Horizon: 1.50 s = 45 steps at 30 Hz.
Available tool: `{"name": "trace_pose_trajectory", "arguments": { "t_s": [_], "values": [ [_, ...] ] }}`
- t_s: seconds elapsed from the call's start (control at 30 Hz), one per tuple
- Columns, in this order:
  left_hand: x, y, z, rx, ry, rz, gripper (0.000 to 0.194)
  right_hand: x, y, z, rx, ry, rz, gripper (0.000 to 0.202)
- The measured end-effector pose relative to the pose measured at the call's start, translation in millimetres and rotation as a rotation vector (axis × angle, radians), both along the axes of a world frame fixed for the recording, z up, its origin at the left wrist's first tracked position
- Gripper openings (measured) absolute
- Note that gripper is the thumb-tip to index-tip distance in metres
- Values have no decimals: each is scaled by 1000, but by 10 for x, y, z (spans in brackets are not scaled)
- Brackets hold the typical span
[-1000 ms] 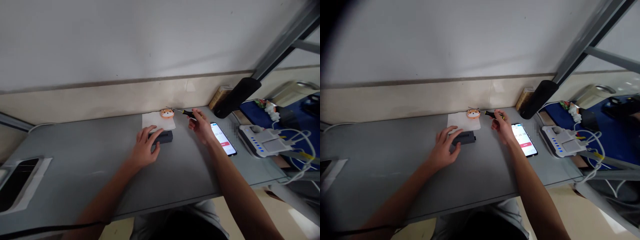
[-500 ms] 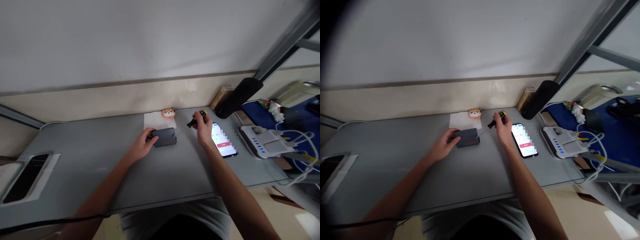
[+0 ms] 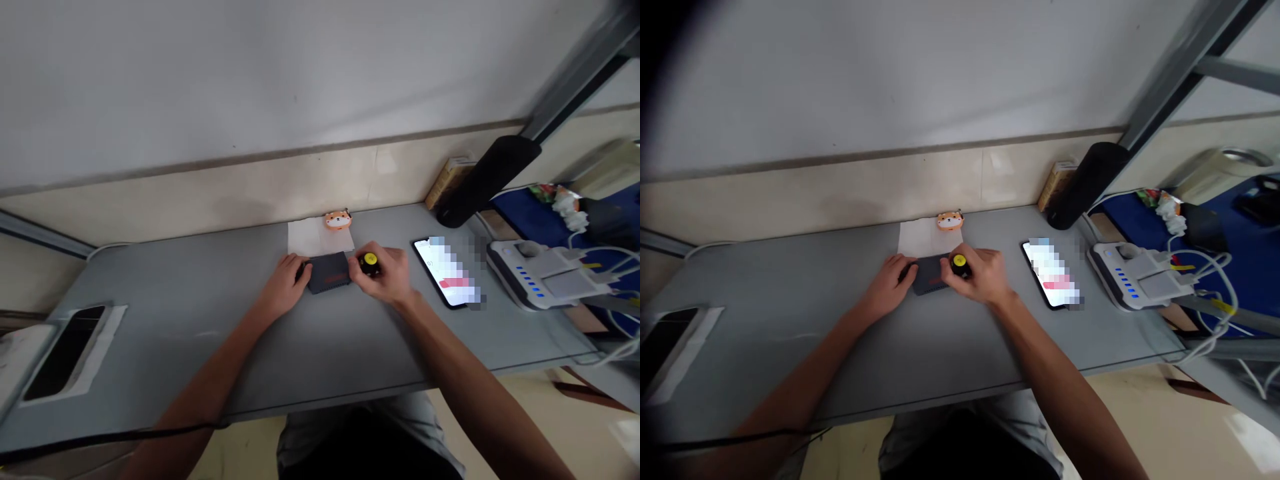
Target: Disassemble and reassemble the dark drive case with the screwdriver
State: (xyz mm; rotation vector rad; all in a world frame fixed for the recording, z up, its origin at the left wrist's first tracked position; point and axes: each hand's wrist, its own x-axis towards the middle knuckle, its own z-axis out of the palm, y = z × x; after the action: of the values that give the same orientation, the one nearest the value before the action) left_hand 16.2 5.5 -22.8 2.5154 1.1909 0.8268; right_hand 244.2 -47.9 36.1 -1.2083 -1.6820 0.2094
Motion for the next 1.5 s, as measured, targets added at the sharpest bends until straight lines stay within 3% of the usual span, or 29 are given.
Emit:
{"name": "trace_pose_trajectory", "arguments": {
  "t_s": [0.3, 0.5, 0.7, 0.9, 1.0, 1.3, 1.5],
  "values": [
    [21, -56, 39, -86, 38, 25, 22, 68, 61, -49, 286, -124, -121, 21],
    [13, -84, 61, -66, 26, 9, 20, 13, 44, -74, 285, -53, -130, 21],
    [33, -86, 48, -34, 34, 1, 22, -103, -1, -137, 265, -19, -48, 18],
    [33, -101, 55, -36, 43, 5, 23, -287, -62, -225, 280, -9, 174, 9],
    [33, -102, 64, -46, 42, 6, 24, -318, -74, -231, 313, -18, 217, 11],
    [25, -107, 67, 26, 49, 15, 25, -56, 18, -92, 326, -86, -24, 18],
    [9, -104, 62, 28, 52, -27, 27, 54, 66, -104, 220, -28, -113, 21]
  ]
}}
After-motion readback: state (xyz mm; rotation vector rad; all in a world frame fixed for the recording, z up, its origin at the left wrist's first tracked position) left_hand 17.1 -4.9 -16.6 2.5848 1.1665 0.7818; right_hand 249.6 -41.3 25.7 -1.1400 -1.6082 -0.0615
